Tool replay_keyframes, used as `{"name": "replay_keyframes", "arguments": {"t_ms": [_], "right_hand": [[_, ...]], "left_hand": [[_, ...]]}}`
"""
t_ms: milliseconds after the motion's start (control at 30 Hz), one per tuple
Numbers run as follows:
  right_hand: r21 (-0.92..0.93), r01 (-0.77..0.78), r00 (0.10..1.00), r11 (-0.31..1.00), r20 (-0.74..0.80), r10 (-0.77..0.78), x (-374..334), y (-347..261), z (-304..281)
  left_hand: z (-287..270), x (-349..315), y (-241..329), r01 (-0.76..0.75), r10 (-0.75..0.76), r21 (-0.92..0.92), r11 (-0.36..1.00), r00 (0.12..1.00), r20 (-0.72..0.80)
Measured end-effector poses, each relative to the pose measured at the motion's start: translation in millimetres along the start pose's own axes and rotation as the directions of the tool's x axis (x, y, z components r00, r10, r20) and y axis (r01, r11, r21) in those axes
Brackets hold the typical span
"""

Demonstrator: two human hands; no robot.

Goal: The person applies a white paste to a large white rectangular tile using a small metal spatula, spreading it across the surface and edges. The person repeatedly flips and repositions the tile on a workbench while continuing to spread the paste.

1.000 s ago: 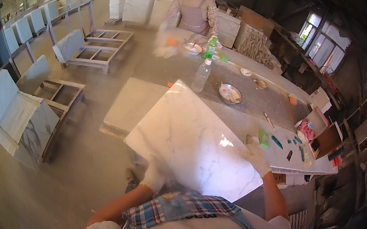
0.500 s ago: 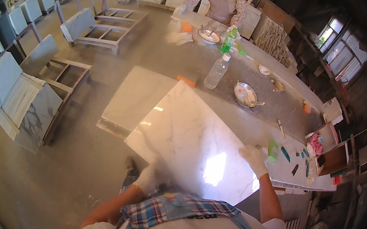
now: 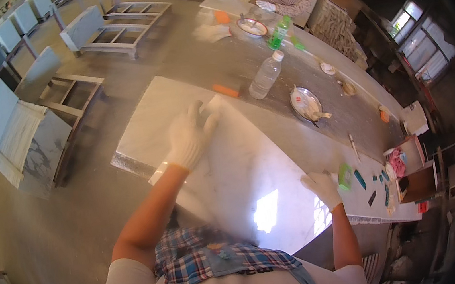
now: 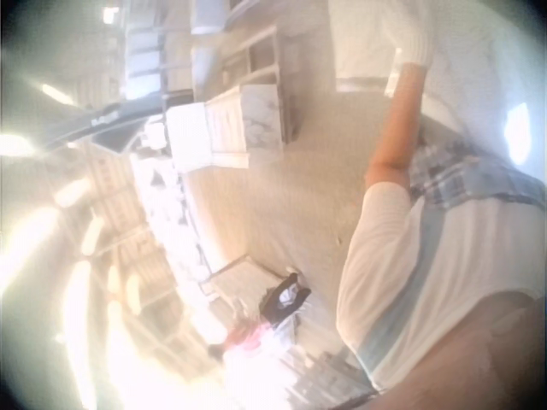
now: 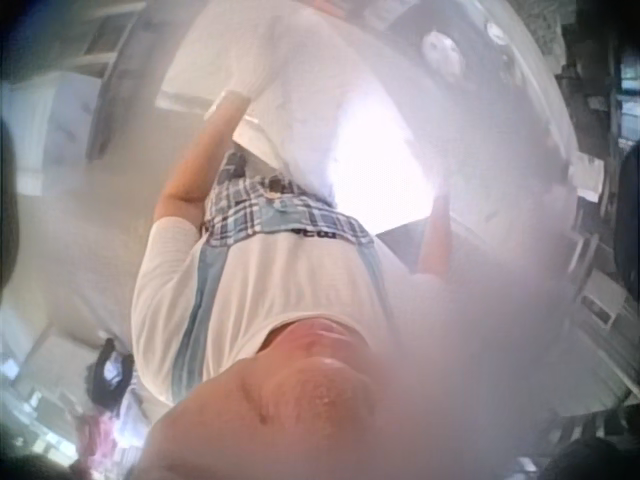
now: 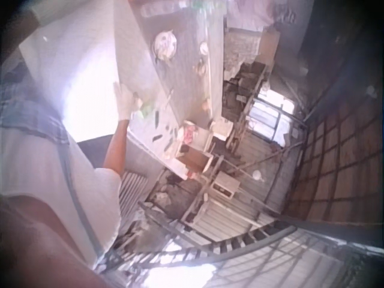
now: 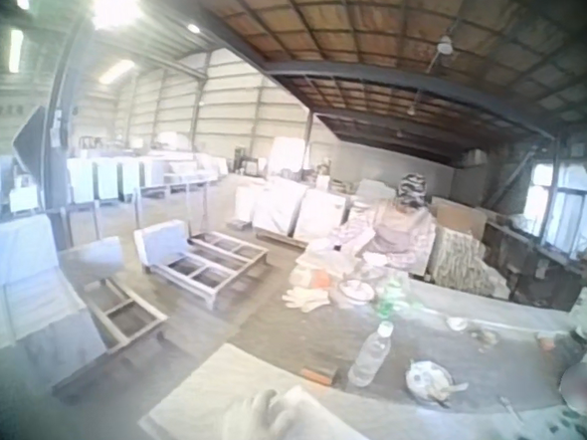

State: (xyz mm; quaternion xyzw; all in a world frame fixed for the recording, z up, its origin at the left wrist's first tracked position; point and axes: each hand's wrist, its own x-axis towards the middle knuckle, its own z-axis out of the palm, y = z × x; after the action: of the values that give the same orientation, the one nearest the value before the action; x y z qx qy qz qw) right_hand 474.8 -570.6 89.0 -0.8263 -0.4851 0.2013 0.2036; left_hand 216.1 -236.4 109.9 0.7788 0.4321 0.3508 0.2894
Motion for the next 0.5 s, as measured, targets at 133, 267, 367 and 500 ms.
{"name": "replay_keyframes", "arguments": {"t_ms": [133,267,367,500], "right_hand": [[-0.389,0.164,0.986,0.906,0.099,-0.136,19.0,33.4,-0.7],[-0.417,-0.017,0.925,0.909,-0.351,-0.144,54.6,45.3,-34.8],[-0.149,-0.209,0.887,0.966,-0.446,0.123,93.3,25.0,-64.7],[-0.239,-0.396,0.882,0.887,-0.37,0.294,150.4,12.0,-77.5]], "left_hand": [[22.8,14.8,-10.8,0.144,-0.147,-0.12,0.982,0.989,-0.017],[23.8,15.3,-6.1,0.185,-0.187,0.032,0.982,0.975,0.117],[21.3,13.8,-0.7,0.156,-0.162,0.081,0.984,0.983,0.085],[24.7,12.4,1.4,0.13,-0.134,0.097,0.987,0.991,0.029]]}}
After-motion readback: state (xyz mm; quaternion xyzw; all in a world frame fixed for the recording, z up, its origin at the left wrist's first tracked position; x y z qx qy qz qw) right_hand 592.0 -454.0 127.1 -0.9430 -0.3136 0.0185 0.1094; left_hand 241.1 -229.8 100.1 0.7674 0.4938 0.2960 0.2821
